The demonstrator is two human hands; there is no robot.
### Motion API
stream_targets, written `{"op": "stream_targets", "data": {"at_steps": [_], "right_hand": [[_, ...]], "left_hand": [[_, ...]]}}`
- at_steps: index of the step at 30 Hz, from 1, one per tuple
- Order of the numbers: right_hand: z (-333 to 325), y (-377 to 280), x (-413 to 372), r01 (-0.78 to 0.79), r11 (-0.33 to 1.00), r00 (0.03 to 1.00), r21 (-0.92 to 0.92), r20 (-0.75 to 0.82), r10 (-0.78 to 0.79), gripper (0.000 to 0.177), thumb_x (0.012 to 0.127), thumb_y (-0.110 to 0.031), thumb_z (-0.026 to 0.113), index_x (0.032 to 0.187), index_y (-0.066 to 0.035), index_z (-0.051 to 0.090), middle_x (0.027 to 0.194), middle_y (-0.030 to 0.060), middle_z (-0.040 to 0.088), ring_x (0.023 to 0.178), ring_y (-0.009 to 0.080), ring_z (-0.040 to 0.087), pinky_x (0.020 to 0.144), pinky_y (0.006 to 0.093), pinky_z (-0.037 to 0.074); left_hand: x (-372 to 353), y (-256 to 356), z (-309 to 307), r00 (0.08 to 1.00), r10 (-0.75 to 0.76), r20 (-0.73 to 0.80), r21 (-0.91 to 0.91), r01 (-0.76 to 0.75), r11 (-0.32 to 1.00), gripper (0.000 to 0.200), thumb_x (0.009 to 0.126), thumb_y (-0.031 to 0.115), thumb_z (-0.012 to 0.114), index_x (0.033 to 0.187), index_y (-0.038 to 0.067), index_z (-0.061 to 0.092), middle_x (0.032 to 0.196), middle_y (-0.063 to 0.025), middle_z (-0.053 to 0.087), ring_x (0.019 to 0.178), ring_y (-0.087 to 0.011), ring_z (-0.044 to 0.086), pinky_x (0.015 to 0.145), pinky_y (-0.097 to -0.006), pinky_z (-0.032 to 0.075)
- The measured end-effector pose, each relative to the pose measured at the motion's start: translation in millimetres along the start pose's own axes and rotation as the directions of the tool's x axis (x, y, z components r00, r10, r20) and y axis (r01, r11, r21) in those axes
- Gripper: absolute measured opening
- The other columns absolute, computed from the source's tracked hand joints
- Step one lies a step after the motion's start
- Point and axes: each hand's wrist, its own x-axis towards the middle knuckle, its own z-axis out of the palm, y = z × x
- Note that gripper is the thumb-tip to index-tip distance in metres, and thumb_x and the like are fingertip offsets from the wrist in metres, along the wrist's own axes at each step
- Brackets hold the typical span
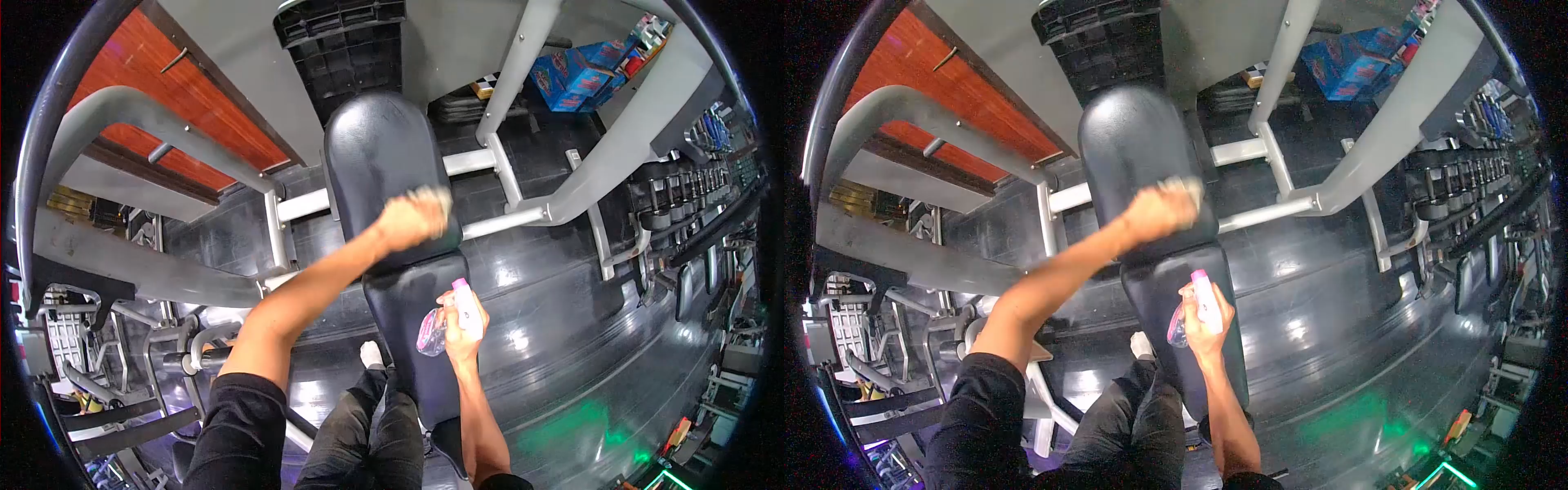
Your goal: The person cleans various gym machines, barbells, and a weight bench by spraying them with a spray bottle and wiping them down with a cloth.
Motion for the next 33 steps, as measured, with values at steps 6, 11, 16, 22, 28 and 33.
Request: {"op": "stream_targets", "data": {"at_steps": [6, 11, 16, 22, 28, 33], "right_hand": [[-13.2, 6.2, -20.9, -0.072, 0.997, 0.997, -0.017, 0.024, 0.072, 0.013, 0.092, -0.009, 0.062, 0.085, 0.001, 0.063, 0.065, 0.0057, 0.061, 0.05, 0.0099, 0.058, 0.048, 0.0256, 0.045], [-19.8, 12.1, -33.0, -0.123, 0.992, 0.992, 0.027, 0.014, 0.123, 0.013, 0.093, -0.009, 0.061, 0.084, 0.001, 0.063, 0.064, 0.0055, 0.06, 0.05, 0.0102, 0.058, 0.048, 0.0257, 0.045], [-18.4, 11.9, -38.5, -0.136, 0.99, 0.99, 0.038, -0.031, 0.137, 0.014, 0.093, -0.009, 0.06, 0.084, 0.001, 0.063, 0.063, 0.0046, 0.059, 0.05, 0.0096, 0.057, 0.048, 0.0263, 0.045], [-23.3, 20.0, -50.0, -0.123, 0.991, 0.992, -0.052, 0.023, 0.125, 0.013, 0.093, -0.009, 0.061, 0.085, 0.001, 0.063, 0.068, 0.0054, 0.062, 0.05, 0.0109, 0.058, 0.048, 0.0266, 0.046], [-23.7, 22.4, -57.4, -0.156, 0.988, 0.987, -0.013, 0.033, 0.156, 0.013, 0.093, -0.01, 0.061, 0.086, 0.001, 0.062, 0.067, 0.0059, 0.062, 0.05, 0.0108, 0.059, 0.048, 0.0263, 0.046], [-22.3, 27.3, -64.5, -0.164, 0.986, 0.986, 0.011, 0.018, 0.164, 0.013, 0.094, -0.009, 0.06, 0.086, 0.001, 0.061, 0.066, 0.0055, 0.061, 0.05, 0.0108, 0.058, 0.048, 0.0257, 0.046]], "left_hand": [[36.6, -38.0, -36.6, 0.971, 0.178, 0.159, 0.073, -0.191, 0.979, 0.026, 0.082, 0.014, 0.059, 0.104, 0.026, 0.06, 0.11, -0.008, 0.059, 0.079, -0.0256, 0.069, 0.057, -0.0359, 0.059], [99.7, -123.1, -55.2, 0.907, -0.266, -0.327, 0.23, 0.35, 0.908, 0.026, 0.081, 0.013, 0.061, 0.105, 0.021, 0.062, 0.103, -0.0107, 0.057, 0.076, -0.0282, 0.067, 0.057, -0.0373, 0.058], [83.8, -20.5, -20.2, 0.971, -0.231, 0.059, 0.203, 0.215, 0.955, 0.017, 0.077, 0.009, 0.06, 0.093, 0.006, 0.064, 0.083, -0.0145, 0.065, 0.069, -0.0309, 0.068, 0.054, -0.0433, 0.058], [33.8, 78.1, 36.5, 0.872, 0.309, 0.379, -0.078, -0.302, 0.95, 0.013, 0.083, 0.017, 0.06, 0.095, 0.017, 0.066, 0.107, -0.0125, 0.063, 0.075, -0.0255, 0.07, 0.057, -0.0361, 0.058], [109.0, -63.7, -37.4, 0.97, -0.187, 0.153, 0.204, 0.154, 0.967, 0.026, 0.089, 0.015, 0.057, 0.112, 0.023, 0.066, 0.109, -0.0148, 0.062, 0.084, -0.0316, 0.071, 0.064, -0.0418, 0.061], [81.3, -184.8, -95.7, 0.861, -0.483, -0.162, 0.22, 0.508, 0.833, 0.032, 0.084, 0.012, 0.06, 0.114, 0.022, 0.064, 0.105, -0.0139, 0.065, 0.085, -0.0324, 0.07, 0.07, -0.0436, 0.059]]}}
